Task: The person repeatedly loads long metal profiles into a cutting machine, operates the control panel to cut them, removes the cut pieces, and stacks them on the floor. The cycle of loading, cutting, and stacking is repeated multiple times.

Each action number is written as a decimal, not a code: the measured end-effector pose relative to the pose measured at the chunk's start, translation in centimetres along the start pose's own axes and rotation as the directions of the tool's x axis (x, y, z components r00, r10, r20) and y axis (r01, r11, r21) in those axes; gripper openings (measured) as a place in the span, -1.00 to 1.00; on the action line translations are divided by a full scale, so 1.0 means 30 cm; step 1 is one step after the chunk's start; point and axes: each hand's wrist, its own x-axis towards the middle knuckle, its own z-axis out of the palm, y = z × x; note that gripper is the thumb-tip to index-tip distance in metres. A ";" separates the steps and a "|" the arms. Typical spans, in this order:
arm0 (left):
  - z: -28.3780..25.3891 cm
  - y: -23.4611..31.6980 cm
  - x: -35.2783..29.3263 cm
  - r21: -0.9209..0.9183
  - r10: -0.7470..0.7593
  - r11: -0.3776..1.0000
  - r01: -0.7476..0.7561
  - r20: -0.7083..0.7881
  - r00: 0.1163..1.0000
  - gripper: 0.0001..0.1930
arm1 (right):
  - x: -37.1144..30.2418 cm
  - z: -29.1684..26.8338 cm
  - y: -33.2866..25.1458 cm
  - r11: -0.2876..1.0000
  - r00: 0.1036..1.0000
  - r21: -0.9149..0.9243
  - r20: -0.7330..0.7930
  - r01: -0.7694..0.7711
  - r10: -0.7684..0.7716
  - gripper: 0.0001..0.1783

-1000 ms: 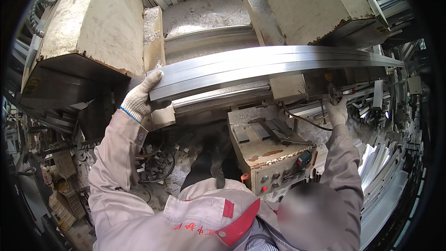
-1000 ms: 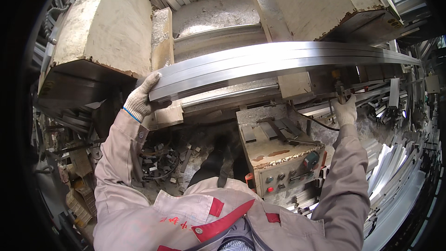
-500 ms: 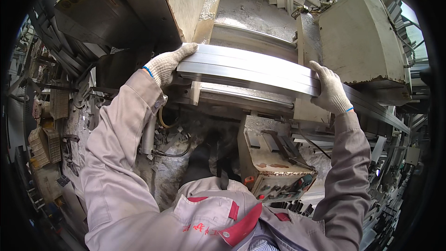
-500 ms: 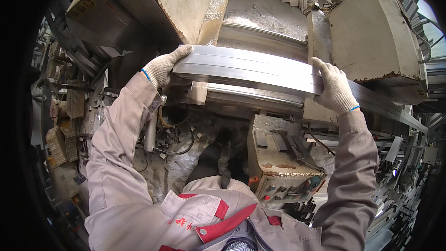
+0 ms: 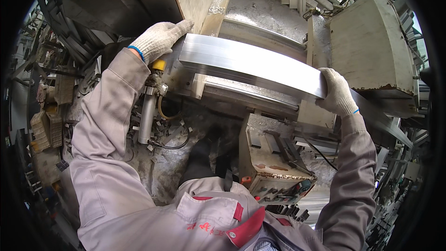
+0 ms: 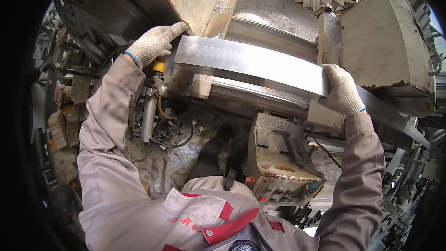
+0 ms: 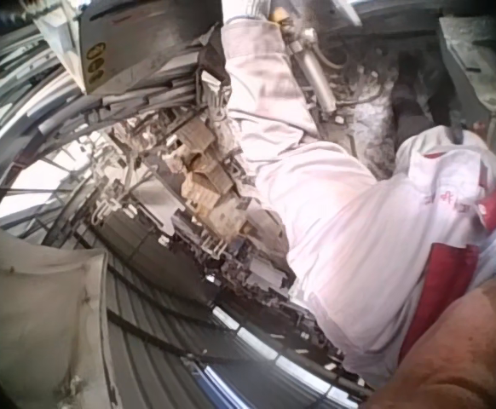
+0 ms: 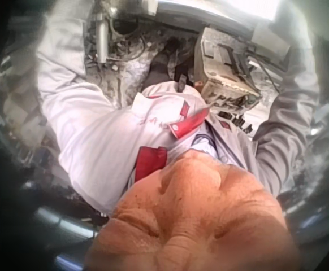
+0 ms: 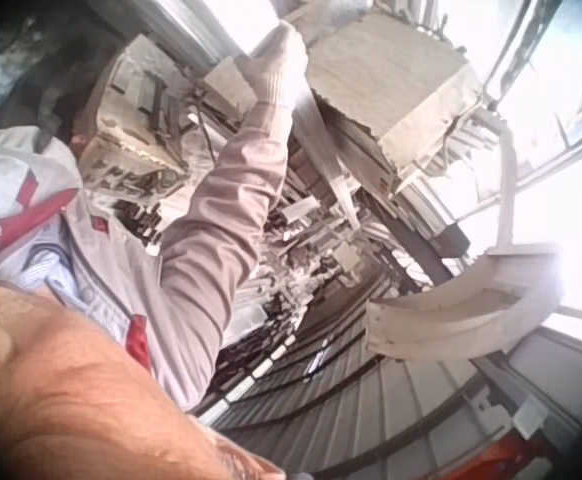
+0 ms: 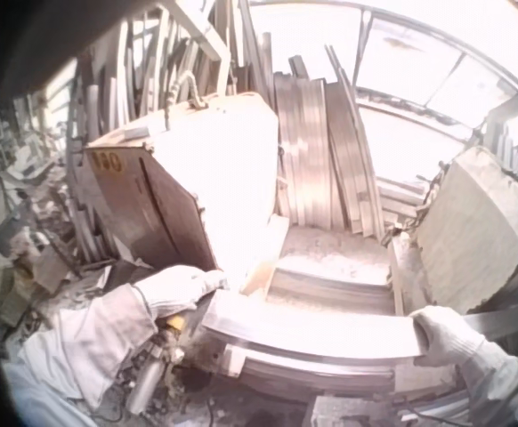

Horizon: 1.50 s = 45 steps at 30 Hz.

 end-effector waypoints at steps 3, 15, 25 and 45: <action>0.057 0.019 -0.198 -0.032 0.446 0.867 -0.498 -0.396 0.802 -0.48 | 0.001 -0.006 -0.001 0.999 1.000 0.031 0.022 -0.011 0.011 -0.06; 1.191 -0.264 0.001 -0.943 0.530 -0.158 0.292 0.169 0.831 0.08 | 0.024 0.003 -0.002 0.996 0.997 0.065 0.056 -0.056 0.052 -0.08; 1.241 -0.250 0.051 -0.860 0.626 -0.387 0.332 0.020 0.780 -0.06 | 0.050 0.007 -0.011 0.999 0.997 0.004 0.068 -0.045 0.045 -0.02; 0.825 -0.231 0.156 -0.905 0.402 -0.426 0.000 -0.189 0.896 0.03 | 0.335 0.012 -0.280 0.998 0.998 0.035 0.018 0.056 -0.057 -0.10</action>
